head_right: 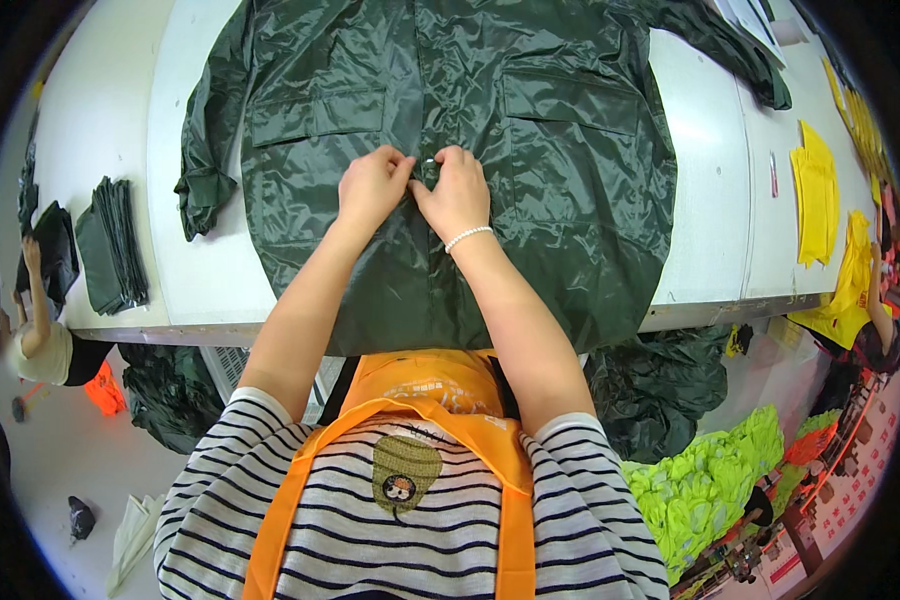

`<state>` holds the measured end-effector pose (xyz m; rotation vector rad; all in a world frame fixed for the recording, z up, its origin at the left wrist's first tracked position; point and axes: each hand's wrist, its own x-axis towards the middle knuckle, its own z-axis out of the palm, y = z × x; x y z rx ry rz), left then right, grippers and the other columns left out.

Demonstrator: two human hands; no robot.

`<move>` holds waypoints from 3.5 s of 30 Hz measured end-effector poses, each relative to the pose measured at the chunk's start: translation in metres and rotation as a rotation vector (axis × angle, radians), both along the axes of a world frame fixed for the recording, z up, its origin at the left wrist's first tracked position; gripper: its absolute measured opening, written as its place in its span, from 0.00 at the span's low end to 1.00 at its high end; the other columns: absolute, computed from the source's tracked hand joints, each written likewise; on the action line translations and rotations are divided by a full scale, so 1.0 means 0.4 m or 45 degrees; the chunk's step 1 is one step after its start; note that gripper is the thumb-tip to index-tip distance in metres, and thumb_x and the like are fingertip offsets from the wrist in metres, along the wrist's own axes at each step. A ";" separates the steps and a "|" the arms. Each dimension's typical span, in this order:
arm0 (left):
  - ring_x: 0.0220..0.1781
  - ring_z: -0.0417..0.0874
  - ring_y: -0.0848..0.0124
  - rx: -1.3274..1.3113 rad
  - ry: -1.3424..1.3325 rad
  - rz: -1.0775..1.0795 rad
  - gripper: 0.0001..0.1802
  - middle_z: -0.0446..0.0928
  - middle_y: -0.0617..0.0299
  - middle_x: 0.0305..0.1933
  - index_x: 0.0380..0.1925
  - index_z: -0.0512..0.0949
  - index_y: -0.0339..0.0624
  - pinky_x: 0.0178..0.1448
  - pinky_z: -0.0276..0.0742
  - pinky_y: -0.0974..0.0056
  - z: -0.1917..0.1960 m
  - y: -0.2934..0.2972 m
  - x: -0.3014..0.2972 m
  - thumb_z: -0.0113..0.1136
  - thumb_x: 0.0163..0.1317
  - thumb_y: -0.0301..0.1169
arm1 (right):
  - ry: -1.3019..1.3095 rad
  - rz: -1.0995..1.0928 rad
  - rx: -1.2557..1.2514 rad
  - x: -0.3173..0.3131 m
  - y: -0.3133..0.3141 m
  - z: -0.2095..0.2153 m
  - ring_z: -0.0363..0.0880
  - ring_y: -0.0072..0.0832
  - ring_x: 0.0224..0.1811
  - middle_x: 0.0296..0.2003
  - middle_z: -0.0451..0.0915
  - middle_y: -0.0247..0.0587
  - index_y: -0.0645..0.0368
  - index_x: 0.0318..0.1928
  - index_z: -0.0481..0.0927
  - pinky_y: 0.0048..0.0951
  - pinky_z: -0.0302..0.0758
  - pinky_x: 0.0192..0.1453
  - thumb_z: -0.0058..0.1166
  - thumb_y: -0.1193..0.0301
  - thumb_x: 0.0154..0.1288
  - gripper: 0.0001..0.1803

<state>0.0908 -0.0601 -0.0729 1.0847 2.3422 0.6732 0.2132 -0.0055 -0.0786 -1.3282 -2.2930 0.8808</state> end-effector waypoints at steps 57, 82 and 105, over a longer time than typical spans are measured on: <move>0.17 0.75 0.79 0.009 -1.007 -0.148 0.18 0.75 0.64 0.17 0.19 0.75 0.34 0.22 0.69 0.72 0.000 -0.249 0.289 0.55 0.66 0.34 | 0.448 -0.282 -0.695 0.340 -0.303 0.022 0.82 0.26 0.26 0.27 0.82 0.45 0.67 0.34 0.81 0.25 0.77 0.32 0.64 0.74 0.55 0.09; 0.76 0.48 0.52 -0.219 0.366 -0.297 0.37 0.51 0.54 0.75 0.69 0.58 0.50 0.74 0.44 0.44 0.067 -0.151 0.426 0.58 0.59 0.40 | -0.621 -0.534 0.557 1.236 1.228 -0.161 0.76 0.45 0.51 0.46 0.78 0.54 0.59 0.52 0.72 0.38 0.70 0.58 0.49 0.71 0.61 0.18; 0.49 0.76 0.53 0.153 0.372 -0.395 0.12 0.76 0.53 0.49 0.43 0.77 0.44 0.49 0.72 0.54 -0.014 -0.240 -0.176 0.57 0.62 0.34 | 0.117 0.320 -0.045 0.334 0.263 0.176 0.74 0.27 0.27 0.27 0.75 0.38 0.56 0.55 0.73 0.29 0.72 0.34 0.58 0.65 0.62 0.22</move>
